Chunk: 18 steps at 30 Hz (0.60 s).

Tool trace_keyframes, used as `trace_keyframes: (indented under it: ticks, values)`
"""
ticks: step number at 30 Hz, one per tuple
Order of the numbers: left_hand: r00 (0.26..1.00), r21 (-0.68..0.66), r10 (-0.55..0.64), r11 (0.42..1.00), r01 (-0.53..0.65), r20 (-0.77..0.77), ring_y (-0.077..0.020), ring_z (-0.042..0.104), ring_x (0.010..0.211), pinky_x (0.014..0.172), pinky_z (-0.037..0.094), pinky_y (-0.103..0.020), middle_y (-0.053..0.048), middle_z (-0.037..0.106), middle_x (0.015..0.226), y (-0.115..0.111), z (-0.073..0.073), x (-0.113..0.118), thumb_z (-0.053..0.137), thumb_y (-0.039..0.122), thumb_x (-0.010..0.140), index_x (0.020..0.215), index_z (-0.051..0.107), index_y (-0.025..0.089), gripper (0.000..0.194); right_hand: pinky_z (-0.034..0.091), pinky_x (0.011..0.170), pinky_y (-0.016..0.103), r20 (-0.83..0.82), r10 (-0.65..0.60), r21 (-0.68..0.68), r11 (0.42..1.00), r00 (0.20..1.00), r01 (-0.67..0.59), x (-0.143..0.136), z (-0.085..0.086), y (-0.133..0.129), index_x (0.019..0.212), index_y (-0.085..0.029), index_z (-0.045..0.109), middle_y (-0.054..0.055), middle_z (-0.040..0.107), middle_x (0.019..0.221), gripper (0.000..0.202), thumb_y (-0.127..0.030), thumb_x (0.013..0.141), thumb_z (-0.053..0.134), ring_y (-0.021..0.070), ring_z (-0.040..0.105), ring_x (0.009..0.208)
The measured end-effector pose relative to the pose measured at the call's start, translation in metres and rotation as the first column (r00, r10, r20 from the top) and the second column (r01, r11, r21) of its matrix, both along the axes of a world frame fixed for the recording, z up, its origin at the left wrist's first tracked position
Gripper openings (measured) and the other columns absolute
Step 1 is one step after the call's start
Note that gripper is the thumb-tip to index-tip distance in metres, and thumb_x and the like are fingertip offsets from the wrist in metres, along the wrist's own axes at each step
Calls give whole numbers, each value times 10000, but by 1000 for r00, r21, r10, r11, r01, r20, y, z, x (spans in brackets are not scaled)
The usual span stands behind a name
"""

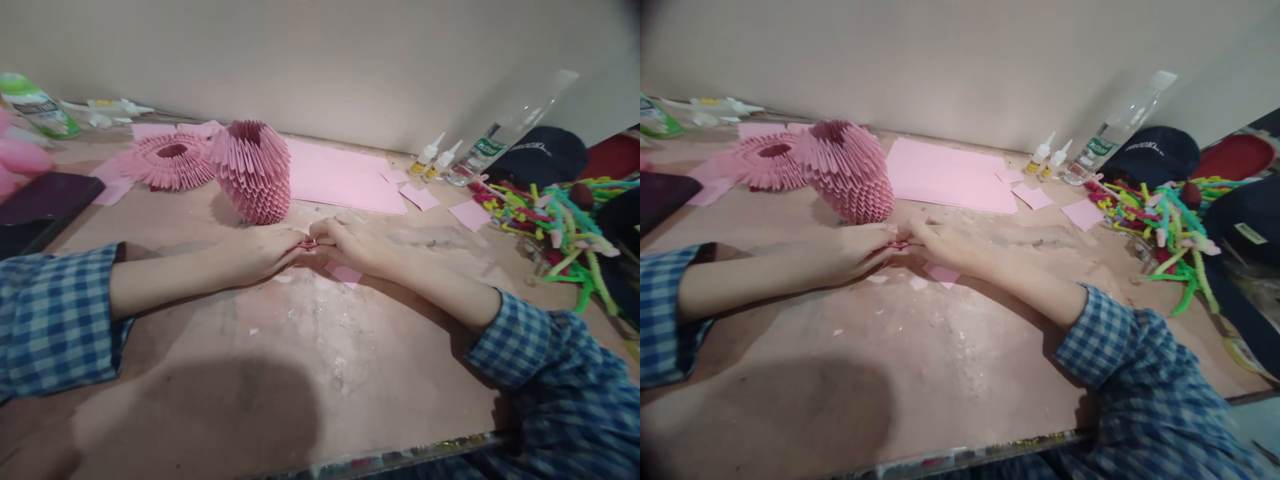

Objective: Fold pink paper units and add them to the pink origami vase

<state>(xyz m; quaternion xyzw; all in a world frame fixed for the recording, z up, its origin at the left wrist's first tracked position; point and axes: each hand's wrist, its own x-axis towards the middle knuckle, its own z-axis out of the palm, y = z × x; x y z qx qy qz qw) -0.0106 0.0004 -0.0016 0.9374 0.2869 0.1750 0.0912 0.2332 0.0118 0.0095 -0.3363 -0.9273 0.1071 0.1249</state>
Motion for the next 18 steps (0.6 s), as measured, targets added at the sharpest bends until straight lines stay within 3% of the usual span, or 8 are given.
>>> trace_keyframes:
  ticks: [4, 6, 9, 13, 18]
  values:
    - [999, 182, -31, 983, 34, -16, -232, 670, 915, 871, 521, -326, -116, 742, 979, 0, -3, -6, 281, 405, 1213, 1138, 729, 124, 535, 567, 972, 414, -9, -39, 84, 996, 999, 39, 8, 3, -8, 1358, -141, 663, 155, 819, 1196, 314, -317, 1099, 636, 294, 748, 1158]
    - [999, 244, -33, 969, 43, -43, -253, 673, 979, 896, 522, -347, -146, 751, 1065, 0, -4, -9, 271, 424, 1218, 1215, 737, 102, 566, 559, 1075, 474, -75, 9, 105, 994, 997, -1, 19, 8, -16, 1425, -113, 622, 193, 789, 1309, 467, -447, 1101, 657, 316, 735, 1225]
    - [998, 257, 1, 966, 13, -55, -278, 672, 1055, 937, 529, -376, -174, 747, 1178, -1, -5, -11, 288, 442, 1215, 1336, 731, 96, 575, 545, 1152, 563, -109, -27, 43, 999, 994, 32, 42, 15, -32, 1571, -121, 533, 248, 672, 1544, 774, -696, 1060, 627, 370, 673, 1385]
    - [993, 250, 115, 962, -106, -24, -332, 630, 1226, 1077, 496, -448, -199, 715, 1340, -3, -8, -12, 332, 490, 1197, 1464, 666, 113, 571, 519, 1199, 619, 70, -49, -156, 986, 996, 60, 71, 13, -48, 1640, -207, 540, 199, 637, 1632, 733, -663, 1073, 626, 379, 633, 1476]
    - [994, 183, 112, 977, -111, 7, -350, 578, 1291, 1121, 443, -488, -164, 686, 1429, -4, -9, -19, 364, 503, 1173, 1486, 613, 170, 521, 500, 1160, 606, -17, -128, -36, 991, 992, 128, 85, -3, -50, 1473, -296, 728, 134, 802, 1414, 442, -529, 1107, 646, 338, 731, 1320]
